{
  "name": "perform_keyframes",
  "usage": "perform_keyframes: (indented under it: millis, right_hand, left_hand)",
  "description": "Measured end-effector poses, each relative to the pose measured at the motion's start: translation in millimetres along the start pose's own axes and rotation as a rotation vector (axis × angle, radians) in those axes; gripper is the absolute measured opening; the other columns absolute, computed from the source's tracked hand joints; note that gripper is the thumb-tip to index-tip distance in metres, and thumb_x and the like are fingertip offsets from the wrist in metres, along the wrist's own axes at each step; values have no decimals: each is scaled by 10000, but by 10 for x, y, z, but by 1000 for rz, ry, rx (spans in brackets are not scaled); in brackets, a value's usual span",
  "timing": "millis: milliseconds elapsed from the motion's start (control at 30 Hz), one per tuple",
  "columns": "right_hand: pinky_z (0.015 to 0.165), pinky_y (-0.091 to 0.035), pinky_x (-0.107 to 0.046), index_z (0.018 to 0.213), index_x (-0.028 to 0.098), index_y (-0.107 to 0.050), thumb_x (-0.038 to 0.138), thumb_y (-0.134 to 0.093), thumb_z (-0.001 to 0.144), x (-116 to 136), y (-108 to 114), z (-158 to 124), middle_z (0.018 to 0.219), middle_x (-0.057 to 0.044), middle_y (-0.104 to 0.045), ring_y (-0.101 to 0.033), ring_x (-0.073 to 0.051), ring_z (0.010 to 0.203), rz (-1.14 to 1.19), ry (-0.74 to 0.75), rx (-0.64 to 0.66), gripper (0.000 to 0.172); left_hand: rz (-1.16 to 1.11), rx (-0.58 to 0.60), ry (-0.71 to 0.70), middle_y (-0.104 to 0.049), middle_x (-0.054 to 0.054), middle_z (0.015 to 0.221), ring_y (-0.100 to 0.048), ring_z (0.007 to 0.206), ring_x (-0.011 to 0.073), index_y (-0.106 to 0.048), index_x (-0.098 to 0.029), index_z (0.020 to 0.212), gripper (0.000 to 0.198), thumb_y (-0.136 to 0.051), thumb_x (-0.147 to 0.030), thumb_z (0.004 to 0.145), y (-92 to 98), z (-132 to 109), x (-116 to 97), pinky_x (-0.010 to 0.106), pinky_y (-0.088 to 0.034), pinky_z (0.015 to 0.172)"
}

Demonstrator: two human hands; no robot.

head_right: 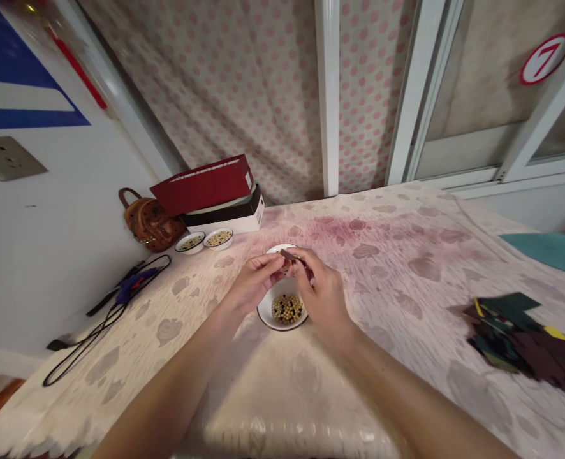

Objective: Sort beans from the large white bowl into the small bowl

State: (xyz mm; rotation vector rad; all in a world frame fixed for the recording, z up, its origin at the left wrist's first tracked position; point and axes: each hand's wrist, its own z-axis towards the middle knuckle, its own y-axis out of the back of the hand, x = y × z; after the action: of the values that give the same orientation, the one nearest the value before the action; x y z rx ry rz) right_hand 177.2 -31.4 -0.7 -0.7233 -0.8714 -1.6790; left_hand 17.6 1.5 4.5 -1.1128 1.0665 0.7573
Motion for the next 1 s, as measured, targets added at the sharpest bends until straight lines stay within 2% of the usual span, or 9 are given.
perform_keyframes:
  millis: [333,667,733,800,900,1000]
  right_hand:
    - [598,-503,-288,1146,262,-697,260,-518,979,0,10,-5,809,-1,-722,-672,-163,674,-14,-4,5,245]
    - [627,-517,-305,1142,250,-696,269,-505,982,-10,9,12,819,-11,-732,-689,-172,699,-25,9,6,250]
    - [624,-520,-310,1148,250,-689,287,-509,986,-12,15,15,832,-20,-736,-692,-180,706,-25,-3,-22,245]
    - [625,-524,-314,1151,250,-682,306,-511,993,-14,25,20,854,-27,-738,-691,-182,713,-24,-9,-60,240]
    - [637,-531,-317,1163,253,-669,310,-504,1004,-23,44,28,831,-13,-721,-679,-173,694,-8,-4,-88,237]
    - [633,-530,-316,1175,256,-661,295,-496,1005,-40,57,34,791,3,-699,-666,-165,670,11,-7,-86,241]
  left_hand:
    - [30,-93,-24,-756,62,896,-644,863,156,-820,-176,897,350,-921,-424,671,60,48,36,331,-486,877]
    - [82,-57,-20,-769,70,923,-660,880,166,-820,-172,888,333,-904,-429,692,20,15,35,335,-492,892]
    - [176,-33,-32,-774,76,950,-665,893,177,-820,-173,913,329,-872,-441,729,39,4,0,340,-490,893]
    - [335,38,-39,-780,80,966,-672,898,189,-820,-173,922,305,-836,-435,767,69,-18,-63,343,-487,887]
    - [649,185,-29,-784,64,906,-674,847,195,-820,-190,883,208,-774,-380,815,108,-71,-163,338,-486,838]
    - [870,257,-35,-777,44,847,-658,797,195,-821,-218,866,136,-748,-322,818,119,-110,-202,329,-486,784]
